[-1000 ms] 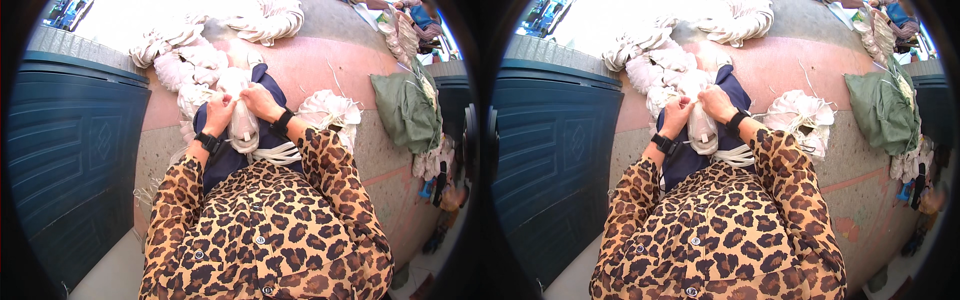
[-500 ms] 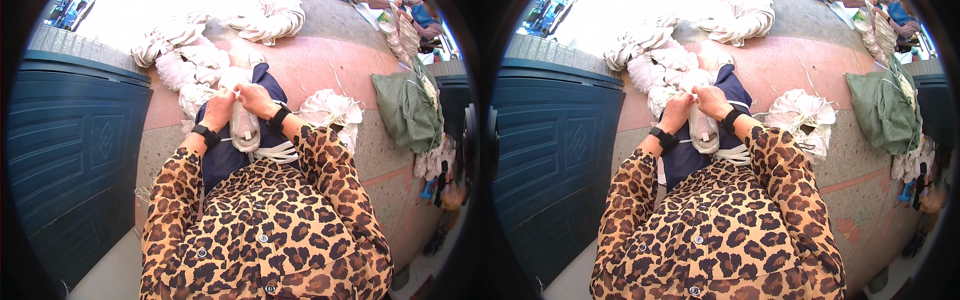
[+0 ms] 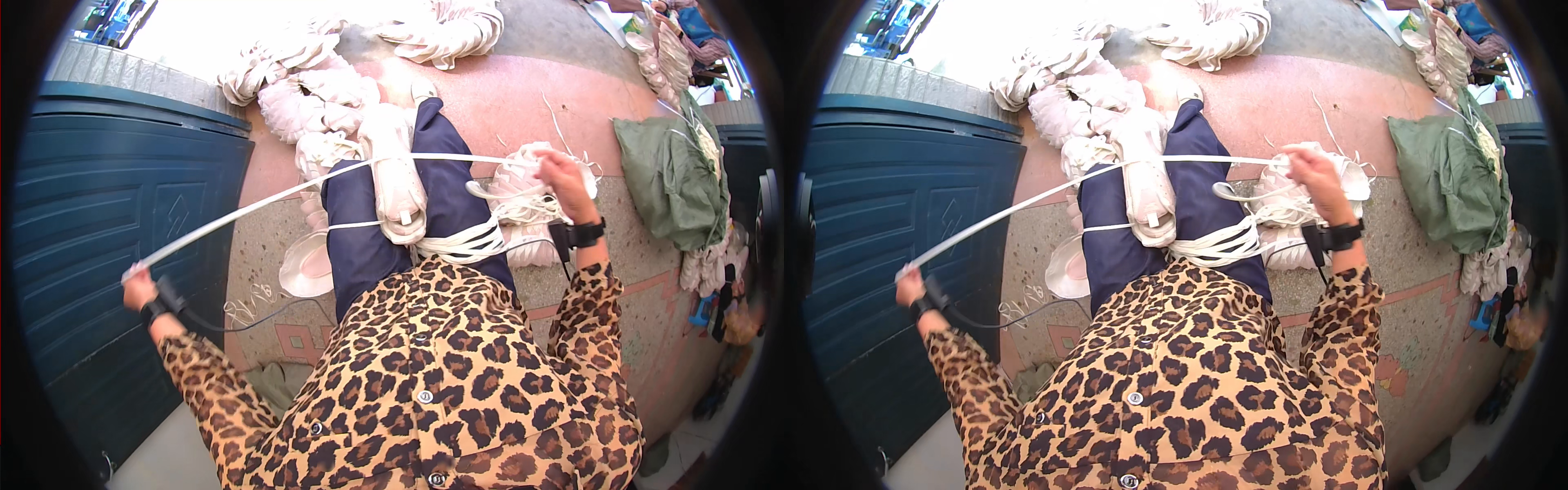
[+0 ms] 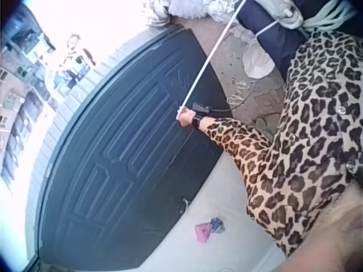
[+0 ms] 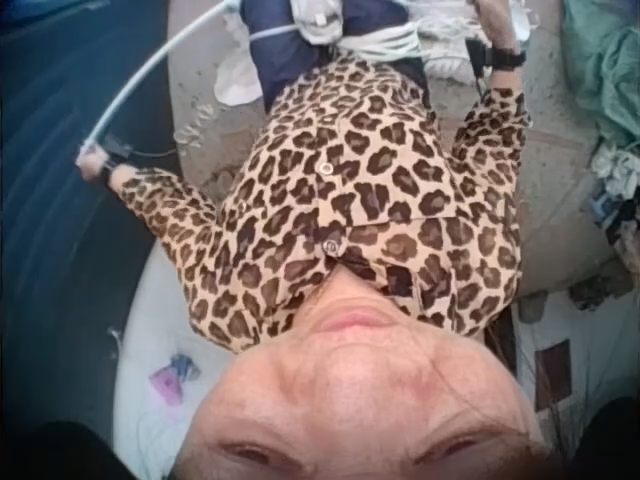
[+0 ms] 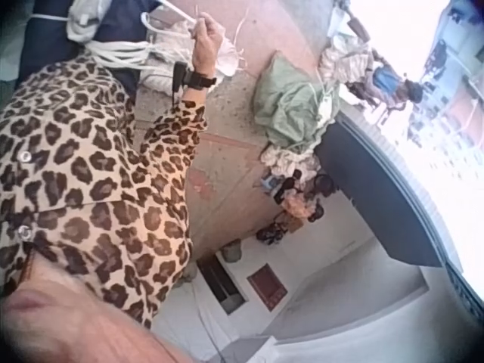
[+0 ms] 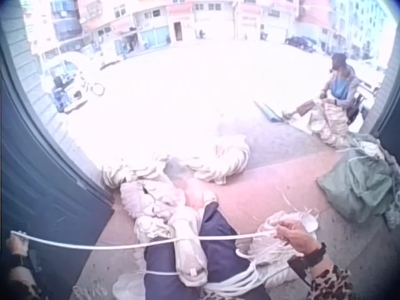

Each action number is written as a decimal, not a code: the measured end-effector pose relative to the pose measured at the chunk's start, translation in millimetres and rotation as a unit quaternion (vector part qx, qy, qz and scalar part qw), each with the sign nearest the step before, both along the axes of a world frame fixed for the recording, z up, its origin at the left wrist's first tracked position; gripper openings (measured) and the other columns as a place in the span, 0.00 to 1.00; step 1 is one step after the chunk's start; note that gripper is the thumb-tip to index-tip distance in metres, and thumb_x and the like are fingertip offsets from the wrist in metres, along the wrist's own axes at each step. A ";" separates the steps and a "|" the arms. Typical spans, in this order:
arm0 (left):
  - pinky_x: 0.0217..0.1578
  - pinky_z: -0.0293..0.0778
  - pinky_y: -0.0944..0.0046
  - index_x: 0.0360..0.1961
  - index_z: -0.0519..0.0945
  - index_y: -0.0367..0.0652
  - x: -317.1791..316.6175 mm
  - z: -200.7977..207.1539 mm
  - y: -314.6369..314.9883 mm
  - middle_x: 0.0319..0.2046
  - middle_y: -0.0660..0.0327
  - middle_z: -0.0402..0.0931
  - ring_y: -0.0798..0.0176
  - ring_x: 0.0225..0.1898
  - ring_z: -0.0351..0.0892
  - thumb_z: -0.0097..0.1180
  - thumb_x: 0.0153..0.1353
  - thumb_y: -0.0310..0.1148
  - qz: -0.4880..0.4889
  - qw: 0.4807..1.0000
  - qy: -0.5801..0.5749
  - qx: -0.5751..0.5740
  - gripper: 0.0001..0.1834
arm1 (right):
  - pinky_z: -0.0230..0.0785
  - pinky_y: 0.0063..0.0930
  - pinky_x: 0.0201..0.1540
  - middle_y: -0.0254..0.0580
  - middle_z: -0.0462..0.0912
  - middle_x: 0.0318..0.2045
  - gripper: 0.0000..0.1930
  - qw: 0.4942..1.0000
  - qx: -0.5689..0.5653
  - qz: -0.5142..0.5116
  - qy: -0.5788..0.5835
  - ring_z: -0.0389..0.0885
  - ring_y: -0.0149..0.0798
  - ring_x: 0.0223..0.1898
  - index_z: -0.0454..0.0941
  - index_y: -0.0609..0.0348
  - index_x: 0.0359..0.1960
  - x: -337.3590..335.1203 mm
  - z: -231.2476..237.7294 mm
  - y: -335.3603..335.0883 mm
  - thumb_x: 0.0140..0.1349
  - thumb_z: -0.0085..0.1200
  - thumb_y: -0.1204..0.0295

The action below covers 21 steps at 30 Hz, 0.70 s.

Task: The recorder is lacing and bundling multiple pairs of shoe uppers.

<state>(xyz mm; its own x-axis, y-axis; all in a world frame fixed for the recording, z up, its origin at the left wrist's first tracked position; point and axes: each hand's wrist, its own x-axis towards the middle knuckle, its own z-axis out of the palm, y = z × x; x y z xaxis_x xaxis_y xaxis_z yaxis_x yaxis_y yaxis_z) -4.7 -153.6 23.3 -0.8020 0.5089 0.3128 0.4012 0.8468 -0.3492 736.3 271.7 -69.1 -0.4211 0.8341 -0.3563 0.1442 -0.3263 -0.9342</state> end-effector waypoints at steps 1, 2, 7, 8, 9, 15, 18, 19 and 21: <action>0.44 0.70 0.65 0.38 0.79 0.37 -28.6 25.1 -36.5 0.39 0.53 0.78 0.61 0.43 0.76 0.53 0.56 0.32 -0.127 0.974 -0.172 0.069 0.12 | 0.64 0.19 0.32 0.25 0.66 0.18 0.13 0.993 -0.036 -0.082 0.076 0.63 0.21 0.20 0.72 0.63 0.43 19.0 0.2 1.9 0.60 0.48 0.69; 0.45 0.69 0.66 0.40 0.78 0.37 -39.9 41.6 -76.0 0.39 0.53 0.78 0.62 0.44 0.75 0.55 0.54 0.32 -0.056 0.942 -0.262 0.201 0.14 | 0.64 0.21 0.33 0.25 0.62 0.16 0.12 0.977 -0.045 -0.119 0.170 0.61 0.22 0.19 0.71 0.63 0.44 39.3 1.4 5.6 0.62 0.46 0.69; 0.25 0.59 0.70 0.17 0.60 0.48 -60.7 100.6 -108.0 0.16 0.70 0.49 0.70 0.18 0.56 0.45 0.58 0.27 0.068 0.515 -0.456 0.723 0.14 | 0.63 0.24 0.35 0.25 0.51 0.14 0.09 0.842 -0.074 -0.247 0.475 0.54 0.23 0.16 0.67 0.65 0.43 150.7 40.9 44.5 0.63 0.38 0.76; 0.23 0.58 0.71 0.20 0.63 0.46 -49.0 106.3 -94.2 0.16 0.70 0.50 0.71 0.18 0.56 0.45 0.59 0.28 0.049 0.580 -0.455 0.674 0.10 | 0.63 0.25 0.36 0.27 0.55 0.15 0.08 0.826 -0.044 -0.222 0.516 0.56 0.24 0.17 0.67 0.66 0.42 168.4 57.5 52.9 0.62 0.38 0.78; 0.22 0.57 0.72 0.23 0.67 0.44 -33.6 110.7 -73.4 0.16 0.71 0.50 0.73 0.18 0.56 0.45 0.59 0.28 0.091 0.629 -0.423 0.646 0.08 | 0.64 0.26 0.38 0.28 0.59 0.17 0.08 0.807 -0.009 -0.161 0.568 0.59 0.25 0.19 0.67 0.67 0.42 180.5 74.6 61.0 0.62 0.38 0.80; 0.10 0.50 0.80 0.43 0.72 0.41 130.3 34.3 145.9 0.17 0.74 0.60 0.82 0.13 0.54 0.44 0.61 0.29 -0.087 0.660 -0.491 0.562 0.10 | 0.62 0.32 0.57 0.50 0.73 0.46 0.15 0.918 0.100 -0.240 0.298 0.72 0.38 0.48 0.66 0.67 0.49 120.7 120.0 72.2 0.60 0.40 0.81; 0.19 0.64 0.76 0.55 0.60 0.31 233.8 -14.8 229.6 0.21 0.69 0.65 0.77 0.19 0.63 0.50 0.56 0.25 -0.139 0.574 -0.668 0.452 0.25 | 0.66 0.26 0.53 0.47 0.76 0.43 0.13 0.984 0.067 -0.074 0.148 0.75 0.35 0.44 0.70 0.66 0.46 29.4 79.7 54.2 0.61 0.45 0.74; 0.23 0.68 0.76 0.55 0.60 0.31 264.8 -26.2 247.7 0.24 0.66 0.69 0.75 0.21 0.68 0.51 0.56 0.26 -0.136 0.593 -0.678 0.413 0.26 | 0.70 0.23 0.46 0.45 0.78 0.37 0.13 0.997 0.068 -0.035 0.006 0.77 0.32 0.40 0.72 0.64 0.44 -0.6 62.8 45.1 0.61 0.47 0.70; 0.29 0.72 0.75 0.53 0.64 0.32 317.3 -43.4 277.8 0.29 0.61 0.75 0.72 0.26 0.75 0.52 0.56 0.28 -0.142 0.542 -0.759 0.331 0.23 | 0.71 0.21 0.39 0.40 0.79 0.31 0.09 0.985 0.106 0.123 -0.055 0.77 0.30 0.36 0.77 0.61 0.37 -53.0 30.5 22.0 0.60 0.48 0.70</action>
<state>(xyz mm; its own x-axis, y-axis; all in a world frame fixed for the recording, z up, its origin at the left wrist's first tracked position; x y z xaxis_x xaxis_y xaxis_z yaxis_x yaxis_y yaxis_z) 312.6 124.3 -20.1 -0.3102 0.8588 -0.4077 -0.0514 0.4131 0.9092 683.2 293.7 -38.6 -0.5879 0.7725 -0.2401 0.2983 -0.0689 -0.9520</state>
